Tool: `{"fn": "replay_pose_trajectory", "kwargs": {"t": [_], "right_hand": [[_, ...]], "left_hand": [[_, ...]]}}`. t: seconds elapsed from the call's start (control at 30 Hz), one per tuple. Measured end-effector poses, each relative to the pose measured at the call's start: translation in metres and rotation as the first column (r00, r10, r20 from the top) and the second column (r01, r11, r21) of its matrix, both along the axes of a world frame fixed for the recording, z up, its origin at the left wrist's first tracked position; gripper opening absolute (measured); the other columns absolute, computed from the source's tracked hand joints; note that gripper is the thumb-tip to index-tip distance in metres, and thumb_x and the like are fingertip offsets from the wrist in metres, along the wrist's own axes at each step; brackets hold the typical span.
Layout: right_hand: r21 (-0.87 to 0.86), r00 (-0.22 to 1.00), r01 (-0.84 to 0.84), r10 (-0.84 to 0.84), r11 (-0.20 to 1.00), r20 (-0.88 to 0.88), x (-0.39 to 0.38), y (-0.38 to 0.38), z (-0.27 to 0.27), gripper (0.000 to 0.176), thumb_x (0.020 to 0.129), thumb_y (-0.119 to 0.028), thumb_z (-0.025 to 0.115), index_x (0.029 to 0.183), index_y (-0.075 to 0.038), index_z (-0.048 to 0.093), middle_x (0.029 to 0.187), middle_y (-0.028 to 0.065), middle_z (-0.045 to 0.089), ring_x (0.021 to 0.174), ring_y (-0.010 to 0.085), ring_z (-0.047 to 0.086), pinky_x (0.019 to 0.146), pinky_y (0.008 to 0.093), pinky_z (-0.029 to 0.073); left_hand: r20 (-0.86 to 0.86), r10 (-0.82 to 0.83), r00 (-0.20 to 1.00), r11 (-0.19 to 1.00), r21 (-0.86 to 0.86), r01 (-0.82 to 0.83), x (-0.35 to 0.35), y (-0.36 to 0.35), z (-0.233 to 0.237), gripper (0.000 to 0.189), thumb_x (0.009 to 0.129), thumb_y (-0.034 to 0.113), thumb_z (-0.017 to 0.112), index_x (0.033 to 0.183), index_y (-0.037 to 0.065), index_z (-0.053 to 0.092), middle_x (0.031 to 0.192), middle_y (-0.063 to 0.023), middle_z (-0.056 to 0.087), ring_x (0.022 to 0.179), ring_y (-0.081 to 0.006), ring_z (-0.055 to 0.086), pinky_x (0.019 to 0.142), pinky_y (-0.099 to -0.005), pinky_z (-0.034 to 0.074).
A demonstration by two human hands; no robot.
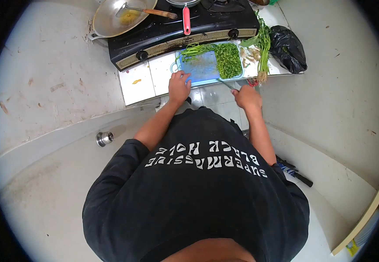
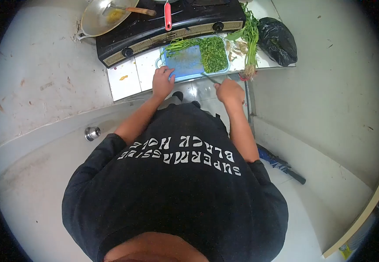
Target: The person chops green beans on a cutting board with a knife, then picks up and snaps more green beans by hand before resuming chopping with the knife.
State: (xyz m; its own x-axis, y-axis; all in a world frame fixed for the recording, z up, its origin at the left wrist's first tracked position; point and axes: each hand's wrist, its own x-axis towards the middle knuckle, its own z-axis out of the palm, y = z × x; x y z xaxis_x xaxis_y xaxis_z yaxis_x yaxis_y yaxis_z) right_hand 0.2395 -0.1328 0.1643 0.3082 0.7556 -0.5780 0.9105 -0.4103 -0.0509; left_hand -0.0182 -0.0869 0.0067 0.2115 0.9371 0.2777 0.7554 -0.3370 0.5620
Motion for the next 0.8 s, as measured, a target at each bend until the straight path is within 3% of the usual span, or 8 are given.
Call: {"fn": "replay_pose_trajectory", "kwargs": {"t": [0.13, 0.27, 0.53, 0.63, 0.8], "right_hand": [[0.044, 1.000, 0.014, -0.015, 0.999, 0.016, 0.008, -0.008, -0.002, 0.050, 0.095, -0.049, 0.063, 0.108, -0.002, 0.074, 0.110, 0.0231, 0.073, 0.102, 0.0404, 0.071, 0.086, 0.0493, 0.057], [0.016, 0.994, -0.088, 0.089, 0.996, -0.059, -0.006, -0.010, -0.021, 0.050, 0.095, -0.050, 0.063, 0.108, -0.003, 0.075, 0.110, 0.0212, 0.073, 0.104, 0.0393, 0.071, 0.087, 0.0498, 0.057], [0.121, 0.998, 0.044, -0.049, 0.992, 0.037, 0.038, -0.019, -0.016, 0.053, 0.095, -0.051, 0.065, 0.114, -0.002, 0.072, 0.114, 0.0225, 0.073, 0.106, 0.0403, 0.071, 0.087, 0.0499, 0.057], [0.136, 0.998, 0.054, -0.058, 0.989, 0.022, 0.033, -0.017, -0.008, 0.052, 0.094, -0.049, 0.067, 0.113, -0.001, 0.073, 0.115, 0.0224, 0.072, 0.107, 0.0399, 0.071, 0.087, 0.0496, 0.058], [0.040, 0.997, -0.071, 0.071, 0.997, 0.010, 0.015, -0.007, -0.007, 0.049, 0.093, -0.046, 0.068, 0.112, -0.001, 0.073, 0.117, 0.0215, 0.072, 0.107, 0.0387, 0.071, 0.088, 0.0496, 0.057]], "left_hand": [[-0.005, 0.035, 0.999, 0.999, 0.026, -0.035, 0.004, -0.010, -0.003, 0.032, 0.079, 0.013, 0.076, 0.111, 0.009, 0.075, 0.114, -0.0109, 0.064, 0.106, -0.0318, 0.059, 0.089, -0.0430, 0.049], [-0.030, 0.060, 0.998, 0.998, 0.008, -0.060, 0.005, -0.017, -0.003, 0.035, 0.080, 0.014, 0.075, 0.115, 0.010, 0.074, 0.123, -0.0105, 0.063, 0.111, -0.0326, 0.058, 0.092, -0.0441, 0.048], [-0.057, 0.058, 0.997, 0.998, -0.020, -0.059, 0.007, -0.026, -0.001, 0.039, 0.081, 0.015, 0.074, 0.119, 0.010, 0.072, 0.131, -0.0098, 0.061, 0.113, -0.0335, 0.056, 0.094, -0.0450, 0.048], [-0.057, 0.053, 0.997, 0.998, -0.029, -0.055, 0.006, -0.026, 0.003, 0.039, 0.082, 0.015, 0.074, 0.120, 0.008, 0.071, 0.131, -0.0140, 0.062, 0.112, -0.0370, 0.057, 0.098, -0.0456, 0.048], [-0.076, 0.038, 0.996, 0.997, -0.059, -0.042, 0.006, -0.027, 0.006, 0.041, 0.081, 0.015, 0.075, 0.121, 0.008, 0.071, 0.132, -0.0139, 0.061, 0.111, -0.0375, 0.057, 0.097, -0.0457, 0.048]]}}
